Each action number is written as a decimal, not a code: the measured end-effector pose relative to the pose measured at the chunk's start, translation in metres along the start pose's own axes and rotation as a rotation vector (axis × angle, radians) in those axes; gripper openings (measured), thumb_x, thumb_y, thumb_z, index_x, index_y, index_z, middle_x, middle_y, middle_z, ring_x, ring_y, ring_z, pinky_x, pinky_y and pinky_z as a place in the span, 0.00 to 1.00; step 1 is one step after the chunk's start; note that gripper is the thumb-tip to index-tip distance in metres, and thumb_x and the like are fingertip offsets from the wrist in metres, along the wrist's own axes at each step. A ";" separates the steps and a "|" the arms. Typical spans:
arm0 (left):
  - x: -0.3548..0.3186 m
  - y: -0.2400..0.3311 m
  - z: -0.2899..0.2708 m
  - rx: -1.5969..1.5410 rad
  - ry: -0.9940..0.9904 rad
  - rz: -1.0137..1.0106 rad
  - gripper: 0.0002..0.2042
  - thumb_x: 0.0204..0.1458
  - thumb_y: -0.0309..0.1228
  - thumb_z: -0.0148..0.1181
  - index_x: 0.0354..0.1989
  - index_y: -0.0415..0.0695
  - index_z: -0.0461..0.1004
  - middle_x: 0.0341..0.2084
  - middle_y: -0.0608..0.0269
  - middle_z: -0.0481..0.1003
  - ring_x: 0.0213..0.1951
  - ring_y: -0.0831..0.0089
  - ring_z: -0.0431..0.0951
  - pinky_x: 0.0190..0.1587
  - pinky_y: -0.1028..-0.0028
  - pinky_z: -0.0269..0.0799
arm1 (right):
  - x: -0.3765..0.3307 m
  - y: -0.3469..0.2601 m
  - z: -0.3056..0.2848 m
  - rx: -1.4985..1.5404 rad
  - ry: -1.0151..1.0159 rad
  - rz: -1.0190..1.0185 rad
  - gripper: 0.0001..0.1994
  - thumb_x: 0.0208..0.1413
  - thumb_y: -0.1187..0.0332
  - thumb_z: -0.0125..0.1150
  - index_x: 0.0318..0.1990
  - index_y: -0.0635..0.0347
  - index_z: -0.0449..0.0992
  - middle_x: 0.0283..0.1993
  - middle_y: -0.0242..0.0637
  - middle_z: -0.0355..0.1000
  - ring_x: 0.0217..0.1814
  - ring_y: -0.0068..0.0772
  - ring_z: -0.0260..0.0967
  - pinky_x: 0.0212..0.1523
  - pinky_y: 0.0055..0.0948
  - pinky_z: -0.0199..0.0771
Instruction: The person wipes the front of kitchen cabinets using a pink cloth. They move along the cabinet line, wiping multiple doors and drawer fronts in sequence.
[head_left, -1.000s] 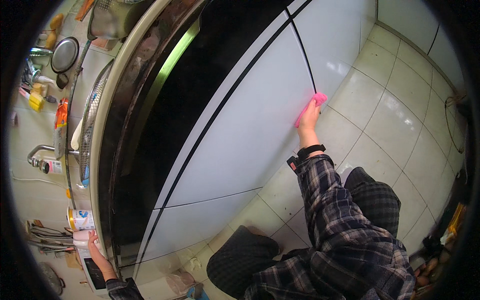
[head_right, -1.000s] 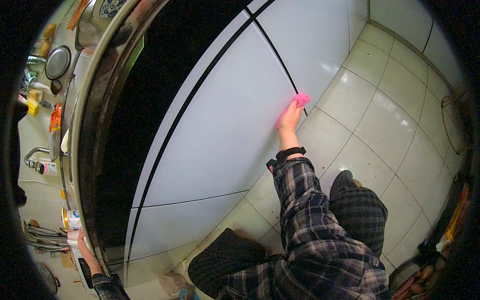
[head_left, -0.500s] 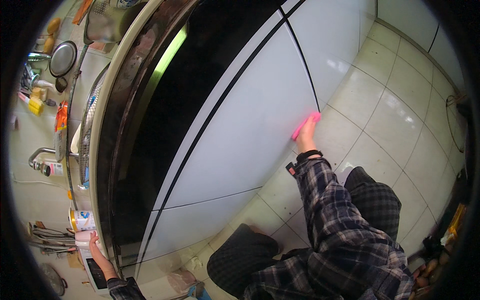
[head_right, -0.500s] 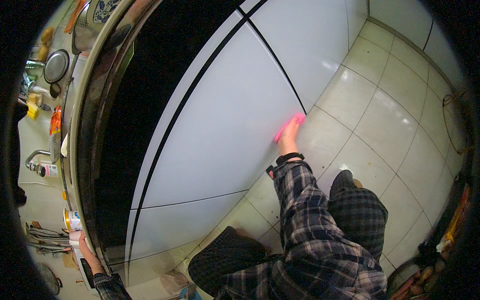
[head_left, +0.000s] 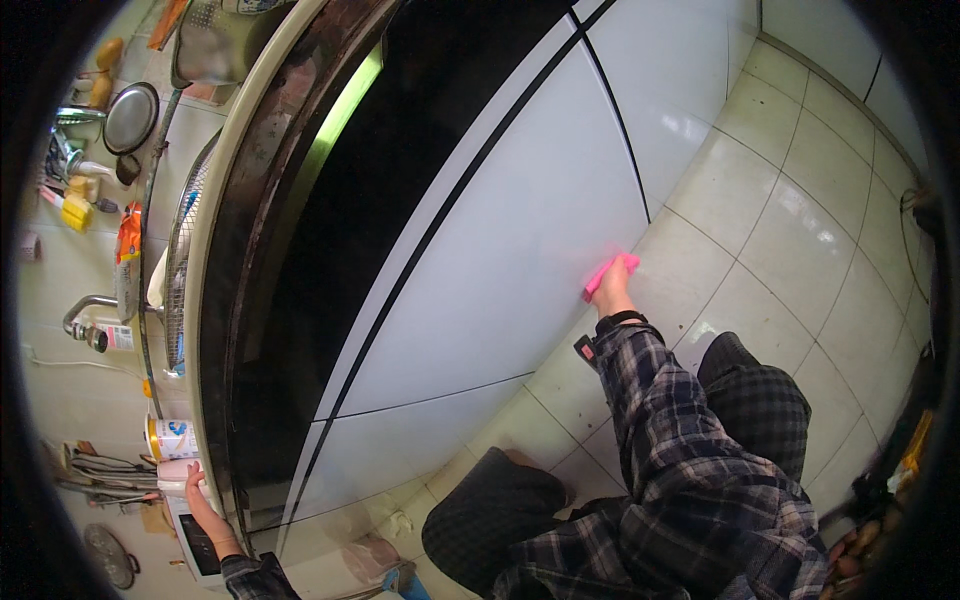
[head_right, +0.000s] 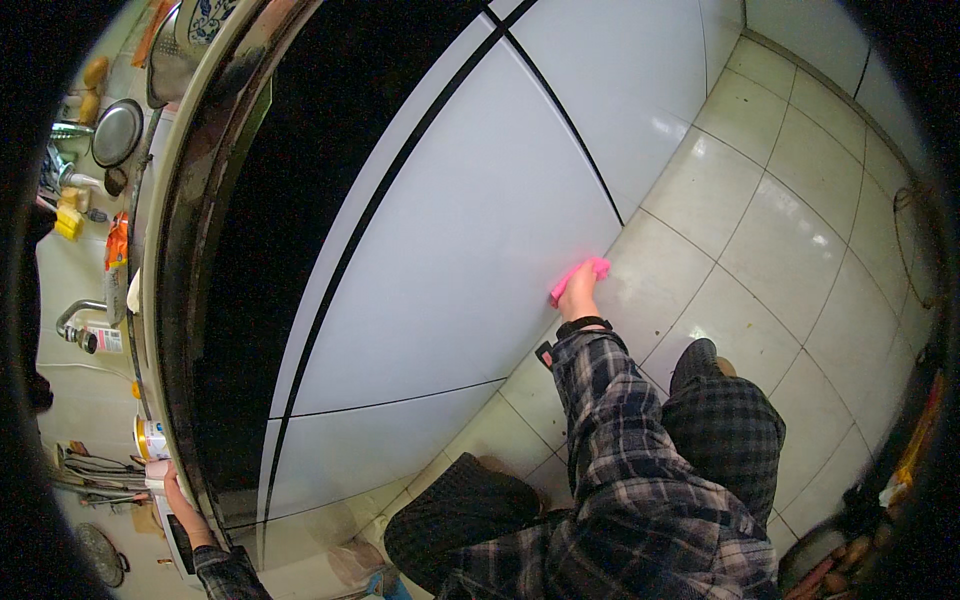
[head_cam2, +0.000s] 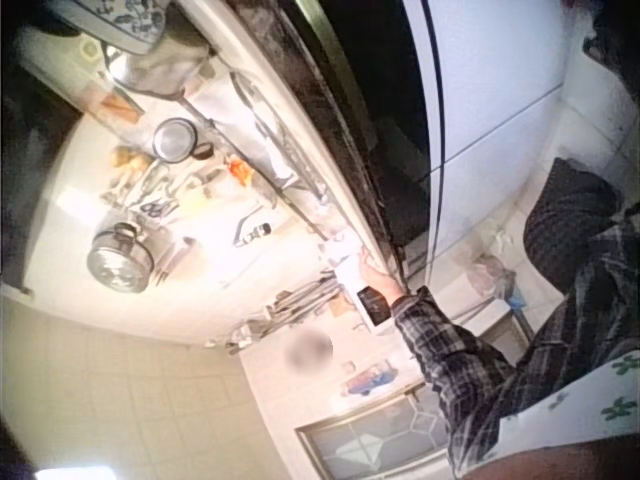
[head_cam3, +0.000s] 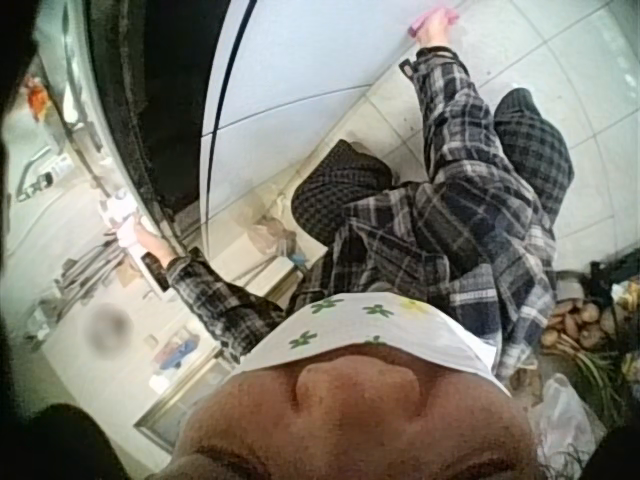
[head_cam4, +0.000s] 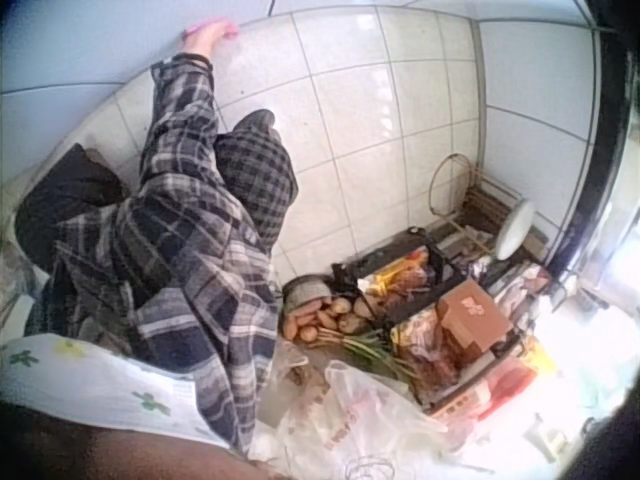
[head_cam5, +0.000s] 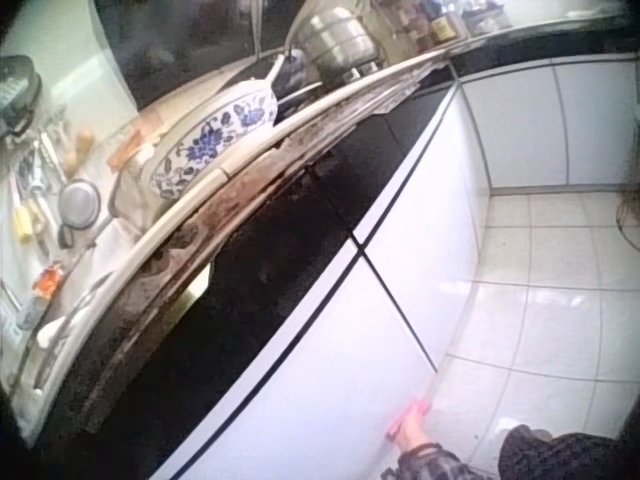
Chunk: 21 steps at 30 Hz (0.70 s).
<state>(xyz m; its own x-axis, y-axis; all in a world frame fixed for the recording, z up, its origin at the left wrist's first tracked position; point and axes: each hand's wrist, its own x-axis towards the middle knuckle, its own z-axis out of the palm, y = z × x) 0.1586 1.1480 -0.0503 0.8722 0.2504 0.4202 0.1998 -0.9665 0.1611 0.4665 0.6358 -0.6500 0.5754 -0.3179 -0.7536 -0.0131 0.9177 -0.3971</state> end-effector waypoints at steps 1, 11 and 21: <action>-0.001 0.002 0.000 0.028 0.001 0.002 0.21 0.67 0.40 0.32 0.43 0.39 0.71 0.58 0.45 0.68 0.65 0.54 0.60 0.67 0.62 0.48 | -0.002 -0.006 0.008 0.015 0.070 -0.004 0.21 0.67 0.47 0.33 0.52 0.50 0.65 0.28 0.34 0.68 0.17 0.32 0.62 0.14 0.38 0.63; -0.003 0.006 0.003 0.005 0.036 -0.023 0.21 0.67 0.39 0.31 0.43 0.37 0.72 0.58 0.44 0.68 0.64 0.55 0.63 0.67 0.63 0.50 | -0.015 -0.040 0.023 -0.052 -0.220 -0.309 0.29 0.69 0.49 0.34 0.66 0.64 0.53 0.66 0.44 0.58 0.66 0.41 0.58 0.64 0.38 0.60; -0.003 0.009 0.001 0.001 0.047 -0.013 0.22 0.66 0.39 0.32 0.42 0.36 0.73 0.57 0.44 0.68 0.62 0.55 0.64 0.67 0.63 0.50 | -0.127 -0.024 0.060 -0.308 -0.424 -0.887 0.27 0.67 0.59 0.40 0.68 0.66 0.50 0.71 0.45 0.50 0.72 0.45 0.48 0.71 0.41 0.45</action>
<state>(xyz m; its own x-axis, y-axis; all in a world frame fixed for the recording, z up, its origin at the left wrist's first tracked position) 0.1580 1.1386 -0.0514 0.8477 0.2650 0.4594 0.2114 -0.9633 0.1657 0.4430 0.6685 -0.5135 0.7206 -0.6861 0.0998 0.3827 0.2736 -0.8824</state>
